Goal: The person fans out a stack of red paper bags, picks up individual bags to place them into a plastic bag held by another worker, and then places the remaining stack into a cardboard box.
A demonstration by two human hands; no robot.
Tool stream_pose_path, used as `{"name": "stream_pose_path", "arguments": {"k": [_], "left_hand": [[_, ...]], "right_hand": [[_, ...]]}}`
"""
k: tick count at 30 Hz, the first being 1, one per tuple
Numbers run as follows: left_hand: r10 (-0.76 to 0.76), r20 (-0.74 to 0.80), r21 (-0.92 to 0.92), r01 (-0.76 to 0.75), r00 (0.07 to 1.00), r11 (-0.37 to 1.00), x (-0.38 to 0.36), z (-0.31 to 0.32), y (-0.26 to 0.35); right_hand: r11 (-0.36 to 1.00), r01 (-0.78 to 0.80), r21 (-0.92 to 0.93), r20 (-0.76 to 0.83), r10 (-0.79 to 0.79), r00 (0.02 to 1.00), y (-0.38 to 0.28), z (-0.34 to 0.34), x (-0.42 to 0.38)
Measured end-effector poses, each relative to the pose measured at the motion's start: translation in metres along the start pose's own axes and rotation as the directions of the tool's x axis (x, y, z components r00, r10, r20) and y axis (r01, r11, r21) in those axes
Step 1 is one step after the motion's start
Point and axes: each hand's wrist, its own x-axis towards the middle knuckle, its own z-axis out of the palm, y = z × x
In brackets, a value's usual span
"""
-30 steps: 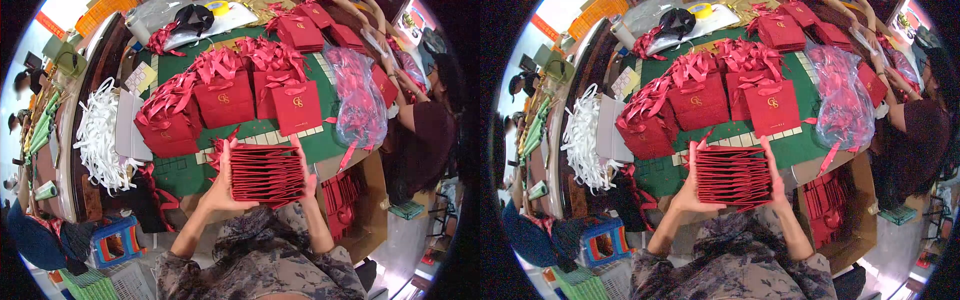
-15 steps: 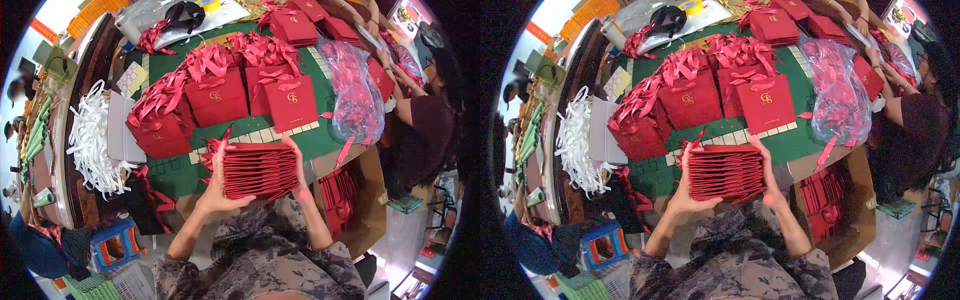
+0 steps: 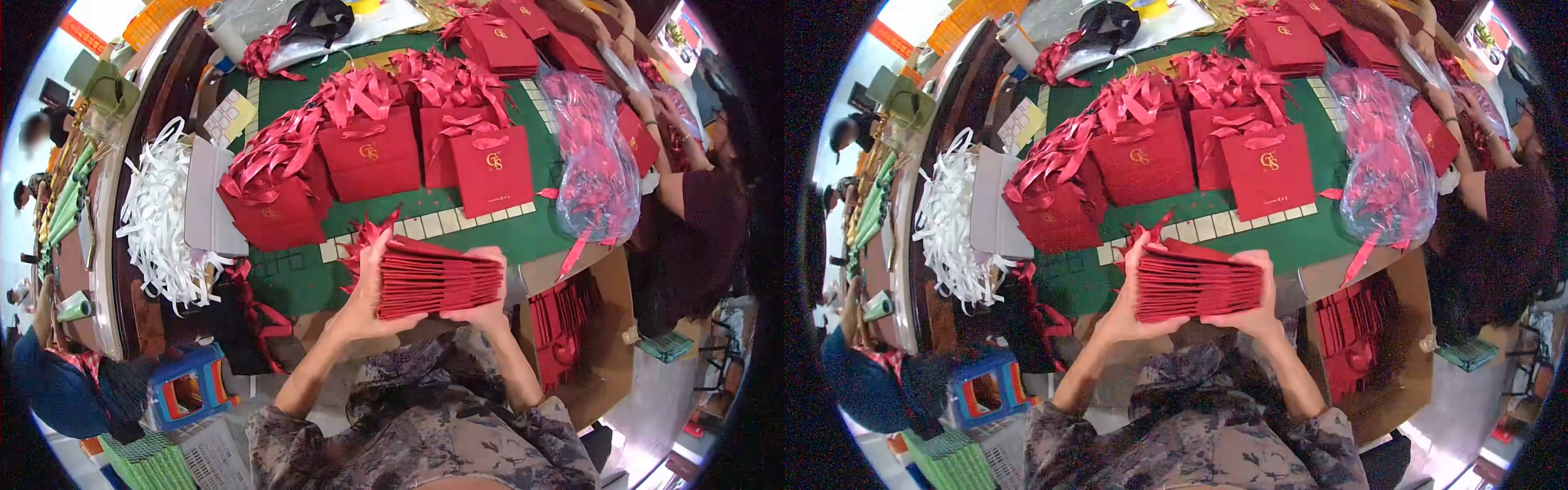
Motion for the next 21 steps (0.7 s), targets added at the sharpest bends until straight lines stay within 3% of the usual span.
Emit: {"name": "stream_pose_path", "arguments": {"k": [2,5,8,12,14,17,20,21], "left_hand": [[-0.013,0.010,0.042,0.013,1.000,0.999,-0.002,0.000,-0.002],[-0.038,0.010,0.022,0.038,0.999,0.999,-0.003,-0.002,-0.008],[0.050,0.001,0.081,-0.050,0.999,0.995,-0.001,-0.002,-0.009],[0.076,-0.017,0.148,-0.073,0.997,0.986,0.002,-0.005,0.002],[0.103,-0.031,0.179,-0.096,0.994,0.979,0.006,-0.006,0.001],[0.009,0.024,0.103,-0.011,1.000,0.995,0.005,-0.012,0.003],[0.050,0.006,0.125,-0.051,0.999,0.991,0.004,-0.013,0.003],[0.052,-0.009,0.170,-0.050,0.999,0.984,0.003,-0.013,0.004]], "right_hand": [[0.979,0.165,-0.121,0.109,-0.153,0.982,0.007,-0.005,-0.002],[0.993,0.118,-0.020,0.117,-0.115,0.986,0.006,-0.003,-0.002],[0.994,0.105,0.039,0.141,-0.110,0.984,0.009,-0.005,-0.001],[0.990,0.091,-0.104,0.095,-0.081,0.992,0.009,-0.003,-0.004],[0.947,0.186,-0.261,0.093,-0.167,0.982,0.009,-0.003,-0.008],[0.976,0.088,-0.200,0.022,-0.086,0.996,0.014,0.001,-0.011],[0.978,0.048,-0.205,0.037,-0.042,0.998,0.014,-0.003,-0.012],[0.926,0.110,-0.361,0.087,-0.084,0.993,0.015,-0.007,-0.012]]}}
